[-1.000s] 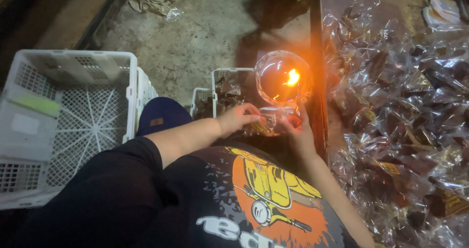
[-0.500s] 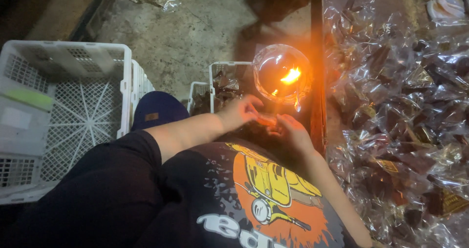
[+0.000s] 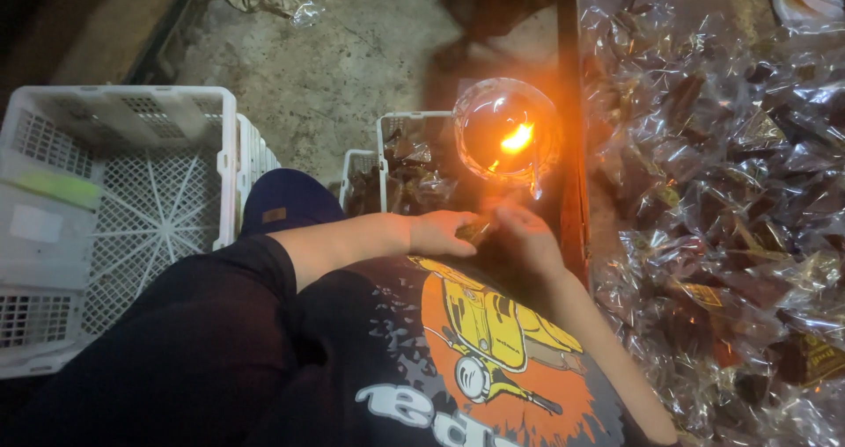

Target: Sealing plastic bags containing food items by melting the edges over a small flame.

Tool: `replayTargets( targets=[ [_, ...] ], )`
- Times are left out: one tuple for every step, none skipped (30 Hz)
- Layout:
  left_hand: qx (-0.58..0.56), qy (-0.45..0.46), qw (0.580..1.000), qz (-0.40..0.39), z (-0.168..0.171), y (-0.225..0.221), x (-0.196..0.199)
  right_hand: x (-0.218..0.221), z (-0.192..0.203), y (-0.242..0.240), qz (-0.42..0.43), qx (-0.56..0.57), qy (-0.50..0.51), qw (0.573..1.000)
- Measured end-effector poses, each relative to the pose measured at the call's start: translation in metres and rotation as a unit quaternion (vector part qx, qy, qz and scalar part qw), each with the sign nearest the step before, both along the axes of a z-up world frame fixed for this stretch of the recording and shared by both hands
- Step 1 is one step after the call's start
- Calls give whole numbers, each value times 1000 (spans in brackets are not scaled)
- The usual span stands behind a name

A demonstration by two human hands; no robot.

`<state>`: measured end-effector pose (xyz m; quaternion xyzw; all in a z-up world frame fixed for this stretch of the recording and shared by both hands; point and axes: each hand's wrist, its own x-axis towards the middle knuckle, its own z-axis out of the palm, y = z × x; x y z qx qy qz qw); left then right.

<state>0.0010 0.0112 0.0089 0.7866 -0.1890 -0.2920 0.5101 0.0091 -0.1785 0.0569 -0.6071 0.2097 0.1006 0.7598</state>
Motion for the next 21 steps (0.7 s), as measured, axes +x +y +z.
replayTargets(
  targets=[
    [7,11,1000,15,-11,0,2,1,1,0,-16,10,-3,1000],
    [14,22,999,31,-22,-1,4,1,3,1,-32,19,-5,999],
    [14,22,999,30,-21,0,7,9,-16,-13,-33,20,-5,999],
    [16,37,998,55,-21,0,9,18,-34,-27,-57,32,-18,998],
    [17,51,995,80,-20,1,12,26,-52,-41,-82,44,-32,995],
    [18,50,996,78,-24,-5,18,28,-56,-41,-83,45,-33,995],
    [-54,76,988,123,-28,-10,23,28,-60,-41,-81,27,-52,995],
    [-127,102,972,167,-33,-16,28,29,-64,-41,-79,10,-71,994],
    [-127,102,973,166,-26,-20,33,30,-68,-43,-80,10,-72,994],
    [-181,159,948,206,-20,-24,37,32,-73,-44,-81,15,-81,993],
    [-234,215,916,244,-13,-29,42,33,-76,-47,-82,19,-90,992],
    [-235,215,916,243,-15,-31,47,29,-68,-44,-82,18,-90,992],
    [-225,225,917,241,-17,-33,51,25,-60,-41,-78,1,-80,994],
    [-216,235,917,239,-19,-34,56,21,-52,-37,-73,-16,-69,995],
    [-216,236,917,239,-16,-35,55,23,-57,-39,-73,-16,-69,995],
    [-218,246,912,244,-14,-36,55,24,-61,-41,-64,-24,-70,995],
    [-219,257,908,249,-11,-36,54,26,-66,-43,-56,-30,-70,996],
    [-219,257,908,248,-5,-35,51,27,-64,-42,-57,-30,-70,995],
    [-241,260,899,257,0,-32,47,28,-62,-41,-50,-12,-77,996],
    [-264,263,889,265,5,-30,43,28,-60,-39,-44,5,-83,996],
    [-263,263,889,266,-3,-31,43,27,-62,-38,-43,6,-83,996]
  ],
)
